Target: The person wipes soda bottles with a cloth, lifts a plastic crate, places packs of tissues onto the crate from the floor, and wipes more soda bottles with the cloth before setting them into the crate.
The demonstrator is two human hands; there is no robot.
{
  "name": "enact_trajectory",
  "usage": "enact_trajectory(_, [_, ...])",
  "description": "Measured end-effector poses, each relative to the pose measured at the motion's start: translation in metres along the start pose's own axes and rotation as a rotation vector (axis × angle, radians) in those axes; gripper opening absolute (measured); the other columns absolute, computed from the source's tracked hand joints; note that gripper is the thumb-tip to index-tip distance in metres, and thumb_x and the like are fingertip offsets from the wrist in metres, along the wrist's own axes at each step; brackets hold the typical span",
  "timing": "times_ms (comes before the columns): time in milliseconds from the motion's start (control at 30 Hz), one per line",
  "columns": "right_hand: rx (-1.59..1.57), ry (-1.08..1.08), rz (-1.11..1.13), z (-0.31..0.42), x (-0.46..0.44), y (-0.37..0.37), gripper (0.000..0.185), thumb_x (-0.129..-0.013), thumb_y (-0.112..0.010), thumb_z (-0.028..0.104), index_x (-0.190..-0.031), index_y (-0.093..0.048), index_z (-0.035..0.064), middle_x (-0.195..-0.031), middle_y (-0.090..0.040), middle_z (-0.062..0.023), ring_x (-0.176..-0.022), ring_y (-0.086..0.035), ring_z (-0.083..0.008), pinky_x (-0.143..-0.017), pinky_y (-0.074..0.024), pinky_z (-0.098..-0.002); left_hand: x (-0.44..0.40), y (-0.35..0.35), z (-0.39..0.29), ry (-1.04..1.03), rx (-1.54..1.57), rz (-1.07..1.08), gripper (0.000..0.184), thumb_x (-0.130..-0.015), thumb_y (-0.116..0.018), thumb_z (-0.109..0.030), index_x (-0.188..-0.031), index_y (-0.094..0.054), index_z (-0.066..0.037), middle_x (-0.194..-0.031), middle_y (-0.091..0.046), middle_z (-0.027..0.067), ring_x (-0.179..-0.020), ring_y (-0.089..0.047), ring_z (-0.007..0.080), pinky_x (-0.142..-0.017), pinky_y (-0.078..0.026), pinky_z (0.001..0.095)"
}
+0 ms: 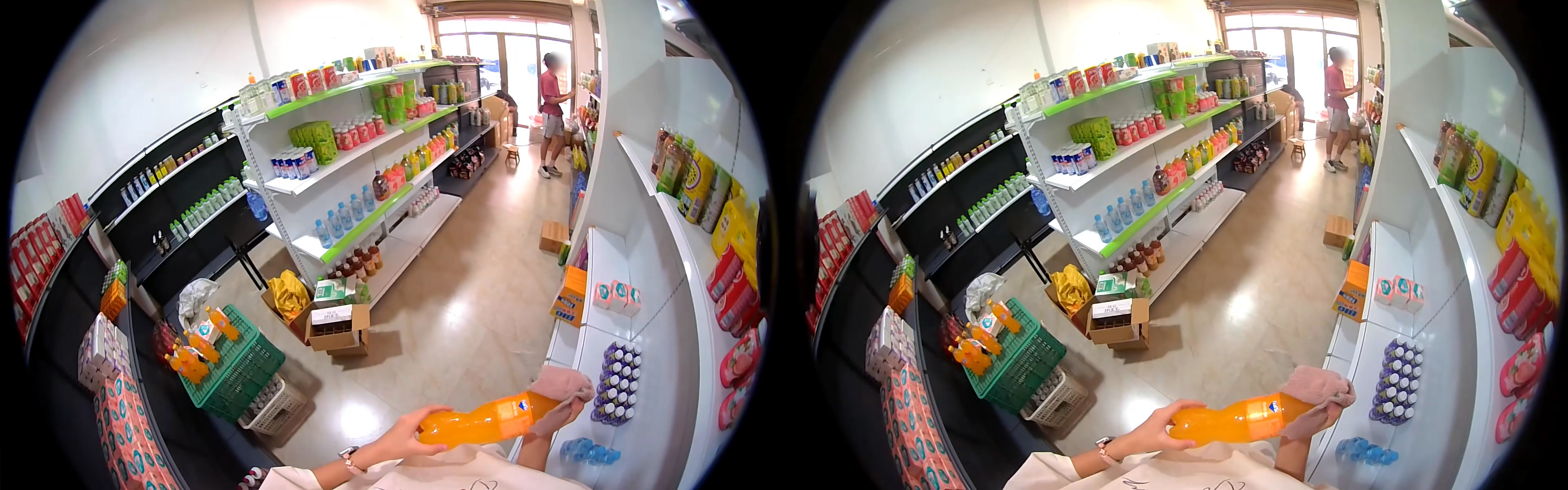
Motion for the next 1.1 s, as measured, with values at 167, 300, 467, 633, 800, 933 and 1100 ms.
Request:
enact_trajectory(167, [0.009, 0.010, -0.015, 0.005, 0.004, 0.010, 0.022, -0.085, -0.047, 0.038, -0.094, -0.047, 0.0186, -0.091, -0.051, -0.0001, -0.089, -0.053, -0.0208, -0.080, -0.0466, -0.0413, 0.004, 0.000, 0.009, -0.074, 0.250, -0.153, 0.075, -0.072, -0.075, -0.013, -0.135, -0.035, -0.008, -0.124, -0.050, 0.0102, -0.113, -0.050, 0.0199, -0.097, -0.039, 0.0328])
enact_trajectory(300, [0.047, -0.002, 0.120, 0.004, -0.008, -0.016, 0.015, -0.084, -0.049, 0.034, -0.088, -0.043, 0.0206, -0.087, -0.048, 0.0034, -0.084, -0.051, -0.0194, -0.077, -0.0460, -0.0386, 0.008, -0.001, -0.003, -0.112, 0.319, -0.193, 0.075, -0.072, -0.075, -0.008, -0.135, -0.034, -0.008, -0.125, -0.049, 0.0102, -0.115, -0.049, 0.0208, -0.100, -0.038, 0.0338])
enact_trajectory(467, [0.074, -0.020, -0.052, -0.008, 0.000, -0.008, 0.016, -0.083, -0.052, 0.030, -0.084, -0.040, 0.0198, -0.084, -0.047, 0.0029, -0.080, -0.050, -0.0195, -0.074, -0.0469, -0.0384, 0.014, -0.001, 0.004, -0.080, 0.460, -0.270, 0.068, -0.072, -0.073, -0.003, -0.130, -0.038, -0.007, -0.124, -0.051, 0.0101, -0.114, -0.050, 0.0204, -0.099, -0.040, 0.0332])
enact_trajectory(633, [0.095, -0.027, 0.028, -0.021, 0.001, -0.033, 0.014, -0.083, -0.051, 0.028, -0.086, -0.041, 0.0174, -0.086, -0.050, 0.0010, -0.081, -0.052, -0.0195, -0.074, -0.0486, -0.0386, 0.021, 0.003, 0.021, -0.066, 0.415, -0.332, 0.060, -0.074, -0.072, 0.000, -0.126, -0.042, -0.006, -0.122, -0.053, 0.0096, -0.110, -0.053, 0.0175, -0.096, -0.042, 0.0308])
enact_trajectory(800, [0.150, -0.007, 0.009, -0.028, 0.007, -0.002, 0.013, -0.083, -0.049, 0.025, -0.089, -0.040, 0.0163, -0.087, -0.050, -0.0013, -0.081, -0.053, -0.0189, -0.076, -0.0492, -0.0374, 0.025, 0.007, 0.025, -0.027, 0.397, -0.335, 0.060, -0.074, -0.072, -0.001, -0.126, -0.042, -0.006, -0.119, -0.056, 0.0097, -0.108, -0.055, 0.0177, -0.094, -0.043, 0.0306])
enact_trajectory(933, [0.189, 0.075, -0.018, -0.022, 0.009, 0.006, 0.015, -0.082, -0.047, 0.023, -0.092, -0.039, 0.0154, -0.088, -0.050, -0.0028, -0.081, -0.053, -0.0192, -0.077, -0.0494, -0.0368, 0.024, 0.003, 0.028, -0.014, 0.408, -0.307, 0.060, -0.075, -0.072, -0.001, -0.127, -0.041, -0.006, -0.118, -0.056, 0.0096, -0.108, -0.055, 0.0174, -0.094, -0.043, 0.0301])
enact_trajectory(1100, [0.186, 0.029, -0.053, -0.018, 0.007, 0.014, 0.017, -0.081, -0.048, 0.023, -0.094, -0.040, 0.0153, -0.088, -0.049, -0.0024, -0.080, -0.052, -0.0192, -0.075, -0.0489, -0.0367, 0.021, -0.001, 0.026, 0.009, 0.403, -0.282, 0.061, -0.075, -0.072, -0.001, -0.127, -0.041, -0.006, -0.118, -0.056, 0.0089, -0.108, -0.055, 0.0166, -0.094, -0.043, 0.0293])
Point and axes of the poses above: each hand's wrist, its own x-axis away from the middle knuckle, its own y-axis out of the back of the hand, z = x × y, the point moved 8 cm from there along -x, towards the middle knuckle
